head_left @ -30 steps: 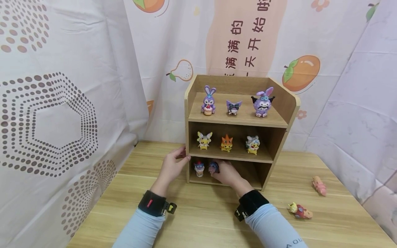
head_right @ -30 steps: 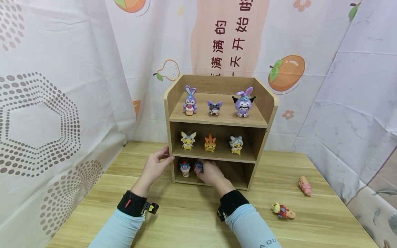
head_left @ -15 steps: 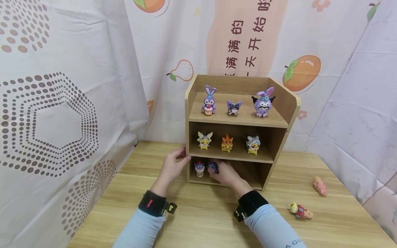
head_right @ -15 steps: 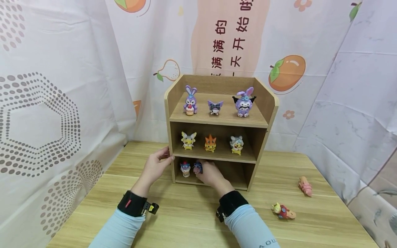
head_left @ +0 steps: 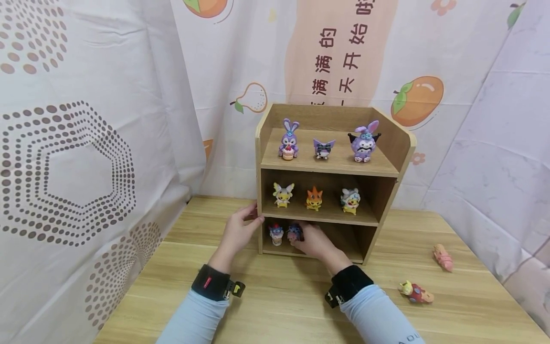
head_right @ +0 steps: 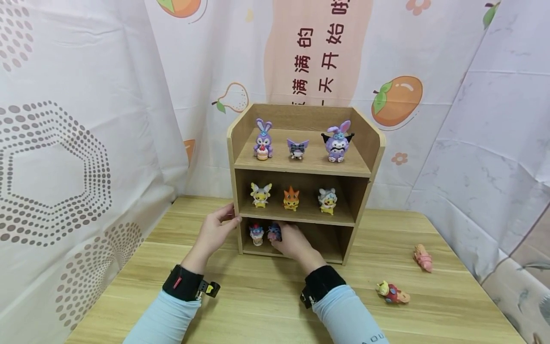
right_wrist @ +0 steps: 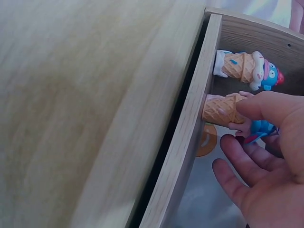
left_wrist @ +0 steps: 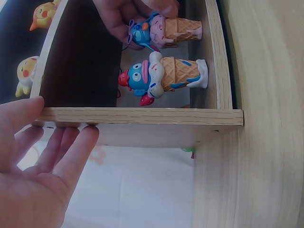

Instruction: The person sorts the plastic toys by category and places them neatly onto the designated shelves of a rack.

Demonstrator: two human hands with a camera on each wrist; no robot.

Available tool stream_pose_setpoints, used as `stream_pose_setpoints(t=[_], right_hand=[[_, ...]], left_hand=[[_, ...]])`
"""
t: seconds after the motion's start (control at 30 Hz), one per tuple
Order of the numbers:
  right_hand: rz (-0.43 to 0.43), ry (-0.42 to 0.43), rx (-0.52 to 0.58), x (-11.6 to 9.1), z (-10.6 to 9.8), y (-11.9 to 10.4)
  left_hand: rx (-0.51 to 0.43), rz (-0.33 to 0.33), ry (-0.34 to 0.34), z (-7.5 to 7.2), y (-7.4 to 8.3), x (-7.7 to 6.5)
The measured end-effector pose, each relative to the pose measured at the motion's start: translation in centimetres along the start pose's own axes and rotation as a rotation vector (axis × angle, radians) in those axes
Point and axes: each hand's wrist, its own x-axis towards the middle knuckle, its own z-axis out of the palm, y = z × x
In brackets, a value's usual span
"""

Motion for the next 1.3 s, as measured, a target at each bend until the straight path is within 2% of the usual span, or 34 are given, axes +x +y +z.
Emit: stream_pose_setpoints(t=[0.3,0.5,0.7,0.9,1.07,1.3], right_hand=[[0.053,-0.006,0.042,-1.2,-1.3,0.1],[0.047,-0.009,-0.009,-2.6,-2.7,0.1],[-0.002,-0.033,-0.086,-4.3,-4.6,-0.2],[-0.111,-0.085,-0.120,-5.9,-6.5,-0.2],[-0.184,-0.132,-0.068,-7.3,-8.4,0.0],[-0.190,-0.140,0.037,-9.3,-10.9,1.3]], left_hand=[[0.004,-0.014,0.010,0.1,0.0,0.0],[0.011,-0.020,0.012,0.0,0.2,0.0],[0.005,-0.025,0.007,0.1,0.2,0.0],[0.010,-0.020,0.008,0.1,0.2,0.0],[0.009,-0.032,0.002,0.2,0.1,0.1],[0.009,-0.024,0.007,0.1,0.4,0.0]])
